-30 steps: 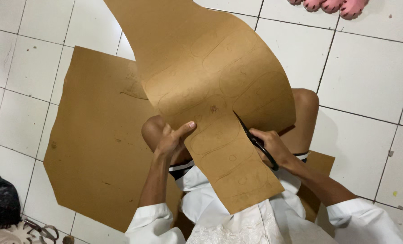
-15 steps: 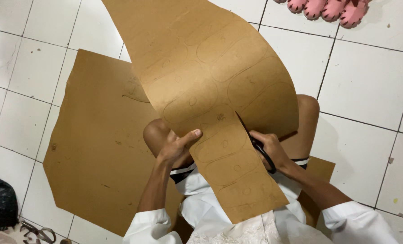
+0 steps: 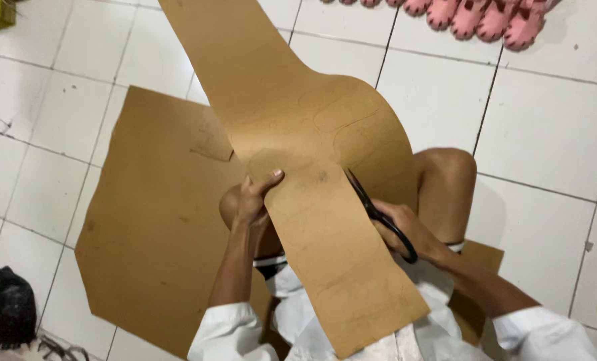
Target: The person sits on the workshop floor and cuts a long strip of pattern cardboard marked with shoe outlines into individual pieces using scissors, working along the drawn lines and setting cut pieces aside.
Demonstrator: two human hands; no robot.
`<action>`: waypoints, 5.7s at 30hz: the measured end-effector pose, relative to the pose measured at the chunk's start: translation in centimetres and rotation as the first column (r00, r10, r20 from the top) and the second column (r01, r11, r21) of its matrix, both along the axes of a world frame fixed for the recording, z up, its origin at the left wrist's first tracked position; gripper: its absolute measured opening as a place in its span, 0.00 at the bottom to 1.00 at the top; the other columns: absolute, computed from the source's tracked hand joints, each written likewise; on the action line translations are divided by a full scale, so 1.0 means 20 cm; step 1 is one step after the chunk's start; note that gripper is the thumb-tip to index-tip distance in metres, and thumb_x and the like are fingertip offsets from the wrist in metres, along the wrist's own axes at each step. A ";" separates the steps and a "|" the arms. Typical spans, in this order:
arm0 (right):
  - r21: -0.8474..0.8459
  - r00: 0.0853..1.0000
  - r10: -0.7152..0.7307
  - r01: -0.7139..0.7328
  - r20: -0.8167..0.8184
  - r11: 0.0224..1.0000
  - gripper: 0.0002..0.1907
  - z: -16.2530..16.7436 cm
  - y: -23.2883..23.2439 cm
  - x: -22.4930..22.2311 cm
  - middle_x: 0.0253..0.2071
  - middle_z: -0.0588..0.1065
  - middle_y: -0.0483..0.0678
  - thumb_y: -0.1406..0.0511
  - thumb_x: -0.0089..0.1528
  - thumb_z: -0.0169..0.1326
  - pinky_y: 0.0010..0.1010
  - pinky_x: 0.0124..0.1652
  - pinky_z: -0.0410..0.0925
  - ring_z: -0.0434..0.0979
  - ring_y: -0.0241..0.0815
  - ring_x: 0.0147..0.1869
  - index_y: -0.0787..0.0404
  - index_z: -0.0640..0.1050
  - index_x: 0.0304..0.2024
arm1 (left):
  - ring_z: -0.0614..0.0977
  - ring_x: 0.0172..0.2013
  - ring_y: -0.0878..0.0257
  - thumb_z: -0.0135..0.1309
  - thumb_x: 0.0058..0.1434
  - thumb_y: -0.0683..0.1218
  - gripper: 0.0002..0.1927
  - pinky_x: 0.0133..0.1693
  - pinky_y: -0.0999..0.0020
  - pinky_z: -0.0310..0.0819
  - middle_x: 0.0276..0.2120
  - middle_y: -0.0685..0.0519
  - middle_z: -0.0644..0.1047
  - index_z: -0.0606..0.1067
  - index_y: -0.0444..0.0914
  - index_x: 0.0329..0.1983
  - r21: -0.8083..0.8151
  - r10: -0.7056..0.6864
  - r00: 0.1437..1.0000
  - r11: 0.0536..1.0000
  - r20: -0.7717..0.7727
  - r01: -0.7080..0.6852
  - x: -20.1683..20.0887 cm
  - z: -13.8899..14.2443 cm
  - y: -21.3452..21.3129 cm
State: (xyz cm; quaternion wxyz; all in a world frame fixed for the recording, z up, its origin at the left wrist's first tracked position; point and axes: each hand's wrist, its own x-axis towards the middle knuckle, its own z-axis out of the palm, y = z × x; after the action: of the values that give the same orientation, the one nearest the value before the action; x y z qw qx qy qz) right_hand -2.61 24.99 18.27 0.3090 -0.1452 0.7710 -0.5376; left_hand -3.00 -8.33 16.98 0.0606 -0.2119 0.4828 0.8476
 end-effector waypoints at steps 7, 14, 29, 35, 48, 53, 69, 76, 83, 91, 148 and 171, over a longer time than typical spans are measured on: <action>-0.051 0.983 0.093 -0.102 -0.161 0.993 0.14 0.06 -0.01 -0.02 0.25 0.76 0.51 0.60 0.65 0.51 0.34 0.32 0.70 0.71 0.40 0.27 0.66 0.76 0.43 | 0.78 0.52 0.51 0.62 0.58 0.42 0.34 0.54 0.59 0.77 0.52 0.41 0.75 0.65 0.27 0.65 -0.082 -0.060 0.988 0.995 -0.140 0.049 0.03 0.06 -0.04; -0.094 0.970 0.074 -0.098 -0.230 0.991 0.13 0.07 -0.13 -0.12 0.26 0.76 0.55 0.61 0.64 0.51 0.35 0.31 0.69 0.75 0.44 0.27 0.66 0.75 0.43 | 0.81 0.50 0.53 0.60 0.58 0.41 0.28 0.50 0.61 0.79 0.50 0.42 0.77 0.69 0.25 0.61 -0.088 -0.014 0.996 0.996 -0.083 0.007 0.06 0.12 -0.07; -0.115 0.923 -0.066 0.024 -0.378 0.993 0.13 -0.06 -0.21 -0.12 0.27 0.80 0.56 0.64 0.61 0.57 0.33 0.27 0.70 0.80 0.42 0.24 0.68 0.80 0.42 | 0.79 0.52 0.55 0.61 0.60 0.41 0.28 0.50 0.63 0.78 0.51 0.43 0.76 0.68 0.27 0.61 -0.090 -0.136 0.982 0.988 -0.135 0.125 0.09 0.12 -0.07; -0.219 0.880 -0.094 -0.012 -0.466 0.976 0.16 -0.04 -0.26 -0.19 0.32 0.81 0.57 0.63 0.60 0.59 0.32 0.31 0.73 0.83 0.42 0.30 0.70 0.78 0.45 | 0.81 0.50 0.53 0.62 0.58 0.42 0.29 0.48 0.61 0.81 0.50 0.42 0.78 0.68 0.27 0.60 -0.121 -0.155 0.978 0.983 -0.137 0.138 0.10 0.04 -0.10; -0.238 0.830 -0.095 -0.047 -0.550 0.970 0.21 0.00 -0.31 -0.28 0.38 0.82 0.55 0.59 0.61 0.59 0.32 0.37 0.74 0.84 0.40 0.38 0.69 0.78 0.48 | 0.82 0.44 0.59 0.59 0.61 0.41 0.22 0.45 0.64 0.81 0.44 0.47 0.79 0.70 0.28 0.56 -0.121 -0.028 0.952 0.993 -0.304 -0.009 -0.10 0.28 -0.31; -0.240 0.825 -0.051 -0.104 -0.562 0.965 0.22 -0.02 -0.34 -0.35 0.44 0.82 0.55 0.58 0.65 0.58 0.34 0.41 0.74 0.83 0.43 0.43 0.68 0.77 0.54 | 0.81 0.43 0.59 0.60 0.62 0.40 0.18 0.42 0.65 0.79 0.43 0.45 0.78 0.73 0.27 0.53 -0.225 -0.066 0.944 0.974 -0.322 -0.009 -0.06 0.39 -0.28; -0.180 0.814 0.003 -0.132 -0.581 0.975 0.13 -0.06 -0.34 -0.47 0.27 0.79 0.53 0.65 0.59 0.58 0.31 0.27 0.69 0.76 0.37 0.24 0.69 0.78 0.42 | 0.80 0.51 0.60 0.61 0.60 0.38 0.25 0.51 0.64 0.79 0.50 0.48 0.77 0.69 0.31 0.60 -0.248 -0.109 0.938 0.968 -0.328 0.026 -0.08 0.32 -0.26; -0.079 0.851 -0.006 -0.042 -0.525 0.996 0.10 -0.05 -0.36 -0.46 0.20 0.76 0.53 0.64 0.59 0.59 0.33 0.24 0.65 0.73 0.40 0.20 0.67 0.80 0.36 | 0.79 0.47 0.56 0.62 0.63 0.39 0.22 0.46 0.62 0.78 0.47 0.45 0.77 0.71 0.28 0.58 -0.208 -0.111 0.956 0.977 -0.272 0.055 -0.07 0.31 -0.28; -0.240 0.783 -0.017 -0.170 -0.622 0.956 0.13 0.01 -0.41 -0.54 0.27 0.80 0.51 0.63 0.62 0.59 0.30 0.27 0.70 0.77 0.35 0.26 0.67 0.79 0.44 | 0.82 0.45 0.52 0.63 0.62 0.40 0.19 0.43 0.61 0.81 0.45 0.39 0.80 0.75 0.24 0.53 -0.340 -0.157 0.964 0.937 -0.213 0.077 -0.08 0.30 -0.26; -0.144 0.880 0.000 -0.078 -0.475 0.986 0.15 0.02 -0.46 -0.55 0.21 0.77 0.53 0.59 0.62 0.59 0.30 0.24 0.66 0.73 0.38 0.22 0.67 0.80 0.37 | 0.81 0.45 0.56 0.62 0.62 0.43 0.28 0.43 0.61 0.81 0.48 0.44 0.77 0.68 0.28 0.62 -0.079 -0.043 0.941 0.997 -0.336 0.017 -0.26 0.37 -0.39; -0.243 0.711 -0.096 -0.107 -0.696 0.964 0.15 0.04 -0.45 -0.67 0.20 0.74 0.48 0.57 0.64 0.56 0.29 0.21 0.63 0.71 0.36 0.19 0.65 0.79 0.37 | 0.80 0.48 0.58 0.66 0.59 0.44 0.23 0.49 0.65 0.79 0.46 0.48 0.79 0.75 0.30 0.54 -0.387 -0.103 0.948 0.922 -0.302 -0.023 -0.26 0.48 -0.27; -0.167 0.868 0.115 -0.220 -0.483 0.961 0.41 0.34 -0.33 -0.63 0.23 0.70 0.42 0.35 0.63 0.39 0.29 0.26 0.64 0.67 0.34 0.27 0.64 0.77 0.52 | 0.80 0.51 0.58 0.64 0.59 0.40 0.24 0.52 0.66 0.77 0.49 0.47 0.78 0.72 0.28 0.56 -0.263 -0.036 0.967 0.964 -0.254 -0.033 -0.27 0.40 -0.22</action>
State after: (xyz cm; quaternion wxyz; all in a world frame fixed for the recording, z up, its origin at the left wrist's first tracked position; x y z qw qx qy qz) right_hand -15.26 18.42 25.06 0.1415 -0.3703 0.7437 -0.5383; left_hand -8.49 -12.63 24.88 -0.0306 -0.1065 0.5956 0.7956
